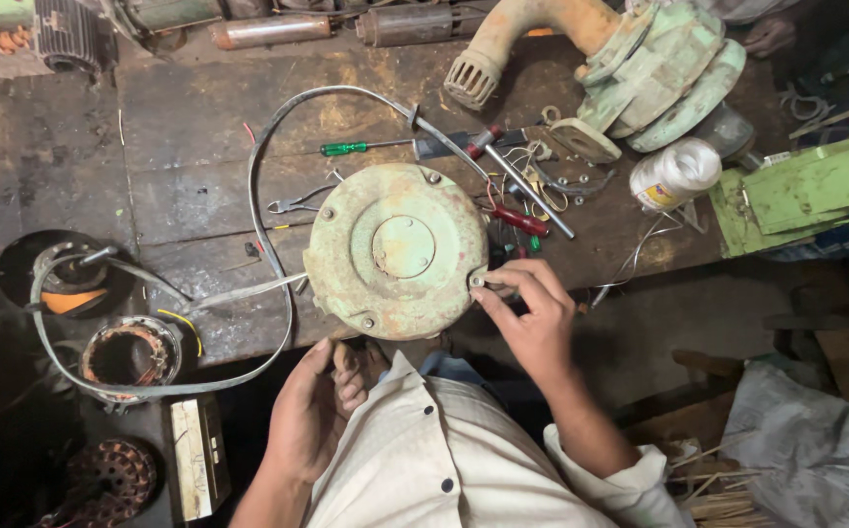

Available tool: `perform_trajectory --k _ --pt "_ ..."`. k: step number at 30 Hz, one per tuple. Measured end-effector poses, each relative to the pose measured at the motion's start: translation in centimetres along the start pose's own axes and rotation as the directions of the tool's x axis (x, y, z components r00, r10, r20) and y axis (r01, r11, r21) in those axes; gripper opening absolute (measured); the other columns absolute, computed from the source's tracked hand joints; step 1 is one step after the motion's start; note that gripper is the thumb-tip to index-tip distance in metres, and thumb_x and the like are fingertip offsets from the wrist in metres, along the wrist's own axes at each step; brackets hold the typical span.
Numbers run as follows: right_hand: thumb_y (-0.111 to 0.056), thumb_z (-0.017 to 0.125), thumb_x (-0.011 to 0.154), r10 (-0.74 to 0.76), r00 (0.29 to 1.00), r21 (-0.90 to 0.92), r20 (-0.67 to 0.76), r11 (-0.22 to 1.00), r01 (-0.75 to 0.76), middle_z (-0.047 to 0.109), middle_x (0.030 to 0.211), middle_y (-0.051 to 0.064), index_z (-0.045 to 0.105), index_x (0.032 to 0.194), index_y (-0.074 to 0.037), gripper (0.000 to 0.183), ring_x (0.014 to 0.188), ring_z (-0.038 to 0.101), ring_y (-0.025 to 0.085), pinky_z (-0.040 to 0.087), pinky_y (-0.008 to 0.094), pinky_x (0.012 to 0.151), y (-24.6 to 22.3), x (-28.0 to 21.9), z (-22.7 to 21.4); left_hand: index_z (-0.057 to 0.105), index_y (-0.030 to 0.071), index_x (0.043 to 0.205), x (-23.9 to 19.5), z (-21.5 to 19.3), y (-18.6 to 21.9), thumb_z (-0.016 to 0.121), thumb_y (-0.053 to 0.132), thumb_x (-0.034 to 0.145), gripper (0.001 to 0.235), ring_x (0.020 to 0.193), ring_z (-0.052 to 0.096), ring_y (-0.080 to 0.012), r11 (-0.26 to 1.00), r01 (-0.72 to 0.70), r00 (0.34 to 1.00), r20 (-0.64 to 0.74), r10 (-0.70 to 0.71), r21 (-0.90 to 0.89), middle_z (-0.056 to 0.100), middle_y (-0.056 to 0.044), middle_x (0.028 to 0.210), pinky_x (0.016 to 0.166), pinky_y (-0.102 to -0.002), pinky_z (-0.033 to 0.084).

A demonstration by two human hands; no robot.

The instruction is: The person assembles a motor housing by placing a circular metal cover onto the motor body and securing it with bolts. They use a wrench to tighten the bolts in sequence while working at a cluttered workshop table.

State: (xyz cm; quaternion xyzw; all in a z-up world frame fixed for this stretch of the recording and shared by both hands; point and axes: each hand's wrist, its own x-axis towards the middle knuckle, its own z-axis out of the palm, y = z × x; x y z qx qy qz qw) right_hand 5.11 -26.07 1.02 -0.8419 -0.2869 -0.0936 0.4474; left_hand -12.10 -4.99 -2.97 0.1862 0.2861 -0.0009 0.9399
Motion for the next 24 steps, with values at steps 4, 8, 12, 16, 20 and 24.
perform_trajectory --k 4,8,12,16,20,24 --pt "-0.003 0.085 0.081 -0.104 0.993 -0.054 0.047 0.993 0.107 0.070 0.096 0.010 0.075 0.100 -0.002 0.022 0.084 0.069 0.020 0.056 0.031 0.072 0.4 0.6 -0.6 0.054 0.006 0.087 0.0 1.0 0.3 0.051 0.029 0.105 0.030 0.068 0.044 -0.0141 1.000 0.020 0.998 0.062 -0.019 -0.019 0.046 -0.002 0.075 0.061 -0.028 0.038" --pt "-0.001 0.082 0.084 -0.161 0.984 -0.042 0.078 0.985 0.164 0.069 0.097 0.010 0.075 0.105 -0.001 0.022 0.086 0.069 0.020 0.056 0.031 0.074 1.1 0.4 -0.8 0.054 0.006 0.093 -0.2 2.2 0.6 0.051 0.030 0.105 0.027 0.073 0.049 -0.0159 0.999 0.016 0.985 0.171 -0.011 -0.029 0.051 -0.004 0.083 0.067 -0.029 0.043" --pt "-0.003 0.082 0.087 -0.004 0.998 0.044 0.057 0.999 0.002 0.067 0.098 0.009 0.072 0.102 -0.001 0.018 0.079 0.070 0.014 0.057 0.025 0.067 1.5 -0.5 0.1 0.057 0.004 0.103 -0.4 3.3 1.1 0.050 0.035 0.103 0.031 0.084 0.061 -0.0212 0.999 -0.024 0.983 0.183 0.028 -0.025 0.060 -0.010 0.093 0.078 -0.034 0.051" --pt "-0.006 0.080 0.090 0.083 0.997 0.128 0.004 0.988 -0.082 0.063 0.107 0.009 0.067 0.104 0.000 0.019 0.081 0.068 0.013 0.057 0.024 0.068 1.4 -1.3 0.8 0.058 0.002 0.109 -0.4 3.6 1.3 0.050 0.035 0.107 0.034 0.094 0.066 -0.0249 0.995 -0.083 0.959 0.268 0.096 -0.060 0.064 -0.014 0.101 0.085 -0.036 0.053" --pt "-0.010 0.066 0.096 0.066 0.997 0.182 0.042 0.981 -0.072 0.050 0.137 0.019 0.065 0.126 0.003 0.033 0.116 0.059 0.023 0.057 0.031 0.083 0.7 -3.0 0.7 0.058 0.003 0.108 -0.8 3.0 0.8 0.050 0.036 0.106 0.034 0.092 0.065 -0.0236 0.997 -0.070 0.975 0.207 0.077 -0.043 0.063 -0.013 0.099 0.084 -0.036 0.054" --pt "-0.015 0.056 0.103 0.116 0.993 0.201 0.006 0.973 -0.114 0.053 0.144 0.019 0.069 0.117 -0.002 0.024 0.124 0.055 0.025 0.047 0.039 0.107 0.5 -3.6 0.7 0.059 0.002 0.108 -0.6 2.6 0.8 0.050 0.035 0.105 0.034 0.092 0.065 -0.0233 0.996 -0.076 0.980 0.183 0.081 -0.039 0.064 -0.013 0.099 0.082 -0.036 0.054"
